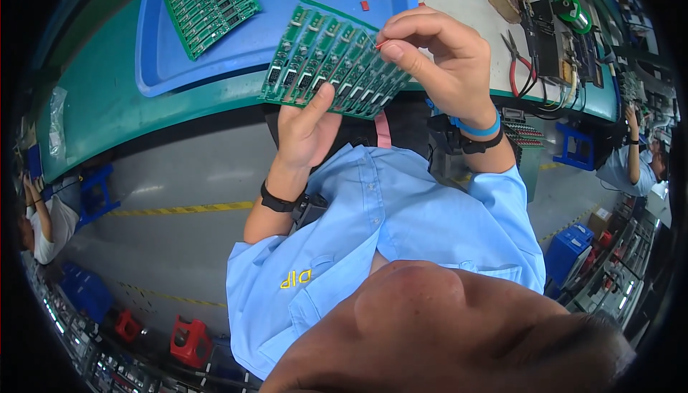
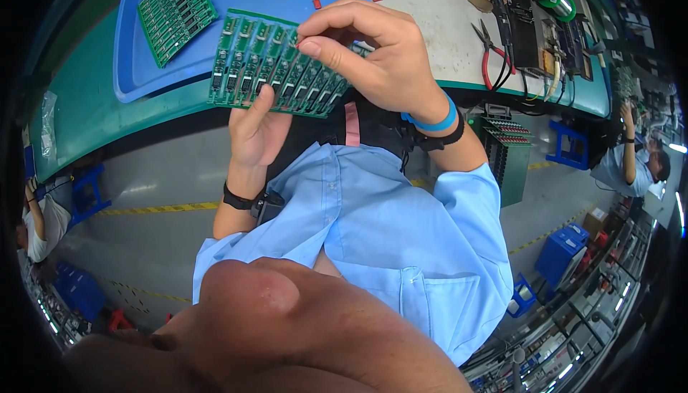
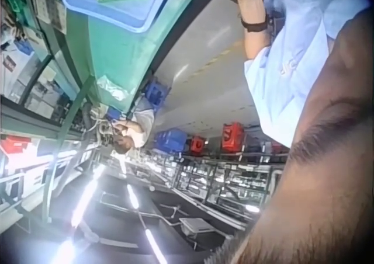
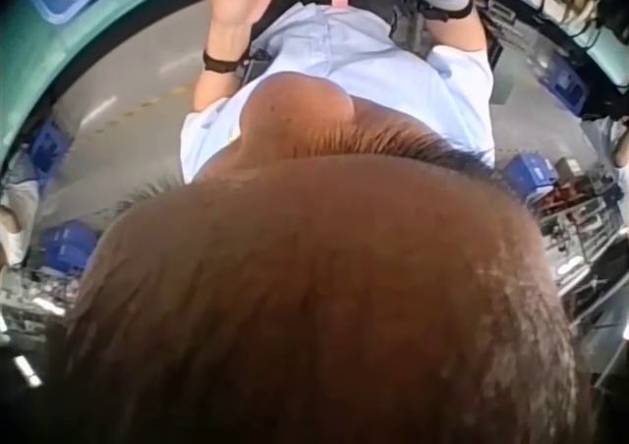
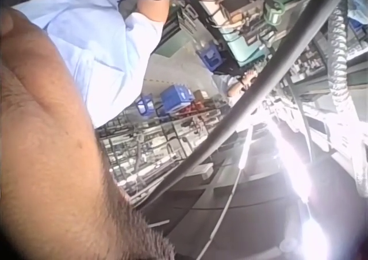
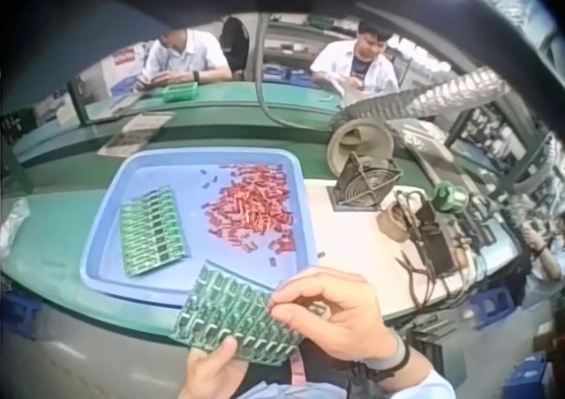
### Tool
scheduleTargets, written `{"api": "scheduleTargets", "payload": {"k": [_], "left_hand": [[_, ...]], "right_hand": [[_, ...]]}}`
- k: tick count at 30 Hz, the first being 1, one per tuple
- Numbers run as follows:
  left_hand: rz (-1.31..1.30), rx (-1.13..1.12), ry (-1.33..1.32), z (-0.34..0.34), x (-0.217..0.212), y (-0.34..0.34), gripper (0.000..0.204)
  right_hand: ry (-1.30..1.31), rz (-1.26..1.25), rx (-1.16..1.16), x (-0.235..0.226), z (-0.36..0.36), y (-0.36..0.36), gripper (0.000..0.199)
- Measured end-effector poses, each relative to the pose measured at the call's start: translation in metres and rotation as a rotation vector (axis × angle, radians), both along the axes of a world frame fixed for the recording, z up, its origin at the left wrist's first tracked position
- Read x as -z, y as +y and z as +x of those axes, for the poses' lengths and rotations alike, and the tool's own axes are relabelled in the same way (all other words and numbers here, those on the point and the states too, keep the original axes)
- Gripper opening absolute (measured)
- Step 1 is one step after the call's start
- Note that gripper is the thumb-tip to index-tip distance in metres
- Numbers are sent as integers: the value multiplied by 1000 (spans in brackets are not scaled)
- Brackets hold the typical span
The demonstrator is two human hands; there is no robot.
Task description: The person picks up a circuit board and inserts red components into it by hand before placing the board onto a rack. He then picks up another circuit board from a tray and continues inserting red components into the slots.
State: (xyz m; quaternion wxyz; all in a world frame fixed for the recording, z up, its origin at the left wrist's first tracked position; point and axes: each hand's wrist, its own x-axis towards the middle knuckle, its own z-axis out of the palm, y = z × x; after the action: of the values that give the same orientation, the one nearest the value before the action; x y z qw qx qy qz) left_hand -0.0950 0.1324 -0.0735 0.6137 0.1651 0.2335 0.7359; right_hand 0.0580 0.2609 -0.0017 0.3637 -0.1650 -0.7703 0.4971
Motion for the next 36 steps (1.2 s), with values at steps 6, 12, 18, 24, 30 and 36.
{"api": "scheduleTargets", "payload": {"k": [6,12,18,24,30,36], "left_hand": [[33,11,-40,20,8,6,40],[4,115,-173,17,26,-6,39],[-105,72,147,11,42,-7,36],[-91,52,397,10,45,-8,31],[-95,64,464,7,54,-9,30],[-69,47,485,7,48,-7,30]], "right_hand": [[10,75,19,17,-7,-6,13],[22,-9,54,38,-1,1,14],[-48,-124,-3,29,-5,-6,16],[-119,-66,-79,27,-17,-12,15],[-171,6,-92,25,-24,-12,12],[-152,55,-92,32,-27,-12,12]]}}
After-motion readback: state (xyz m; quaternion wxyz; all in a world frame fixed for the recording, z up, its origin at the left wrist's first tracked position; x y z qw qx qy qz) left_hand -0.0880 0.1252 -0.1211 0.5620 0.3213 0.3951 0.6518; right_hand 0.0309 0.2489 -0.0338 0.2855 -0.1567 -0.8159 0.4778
